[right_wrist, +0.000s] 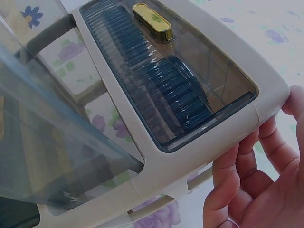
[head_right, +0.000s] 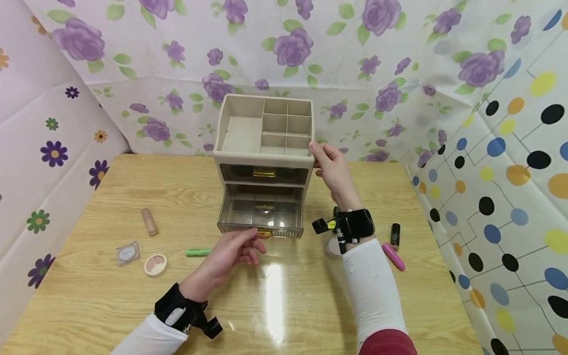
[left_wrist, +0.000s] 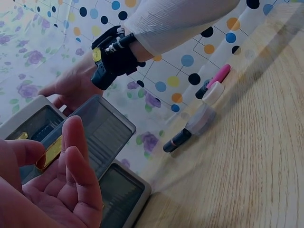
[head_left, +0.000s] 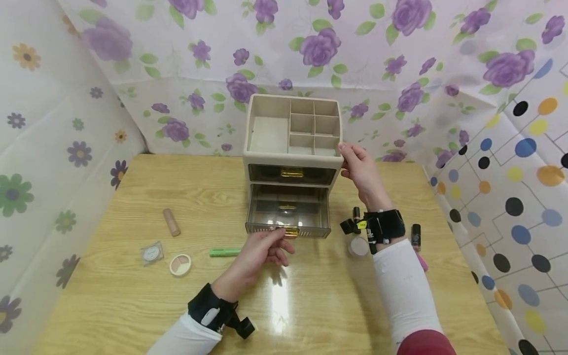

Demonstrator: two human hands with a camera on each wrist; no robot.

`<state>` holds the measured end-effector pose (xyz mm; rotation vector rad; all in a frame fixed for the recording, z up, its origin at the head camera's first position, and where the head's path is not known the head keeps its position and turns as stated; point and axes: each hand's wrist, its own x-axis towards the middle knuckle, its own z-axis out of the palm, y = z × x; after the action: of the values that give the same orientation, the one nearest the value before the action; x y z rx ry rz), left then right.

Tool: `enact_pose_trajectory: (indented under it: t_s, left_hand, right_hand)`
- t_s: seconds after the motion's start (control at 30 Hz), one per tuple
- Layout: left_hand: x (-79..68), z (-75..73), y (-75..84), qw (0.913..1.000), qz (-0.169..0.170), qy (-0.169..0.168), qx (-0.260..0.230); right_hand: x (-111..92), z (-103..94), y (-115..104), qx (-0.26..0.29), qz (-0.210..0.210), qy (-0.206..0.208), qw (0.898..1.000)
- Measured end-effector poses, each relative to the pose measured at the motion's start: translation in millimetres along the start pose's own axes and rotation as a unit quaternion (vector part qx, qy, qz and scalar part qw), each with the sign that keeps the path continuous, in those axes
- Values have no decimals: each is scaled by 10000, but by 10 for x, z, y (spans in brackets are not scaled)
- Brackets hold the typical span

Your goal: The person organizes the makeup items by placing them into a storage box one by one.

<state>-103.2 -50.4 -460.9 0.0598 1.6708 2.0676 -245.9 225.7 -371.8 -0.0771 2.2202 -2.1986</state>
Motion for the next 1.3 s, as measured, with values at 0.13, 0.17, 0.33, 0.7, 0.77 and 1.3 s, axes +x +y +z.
enact_pose_trajectory:
  t_s: [0.13, 0.17, 0.33, 0.7, 0.77, 1.3]
  left_hand:
    - [6, 9, -3, 9999, -101, -76, -10]
    - [4, 10, -2, 9999, -106, -92, -6]
    - [-5, 5, 8, 9998, -83, -149, 85]
    - [-33, -29, 44, 9992, -94, -347, 189]
    - [-41, -43, 45, 9989, -93, -408, 227]
    - [-238, -610, 198, 9682, 282, -1853, 1657]
  right_hand:
    - [2, -4, -2, 71, 32, 2, 10000]
    - [4, -5, 0, 44, 28, -3, 10000]
    - [15, -5, 6, -34, 5, 2, 10000]
    - [2, 4, -1, 65, 6, 12, 10000]
    - [-1, 4, 4, 45, 13, -16, 10000]
    - [3, -9, 14, -222, 32, -5, 9997]
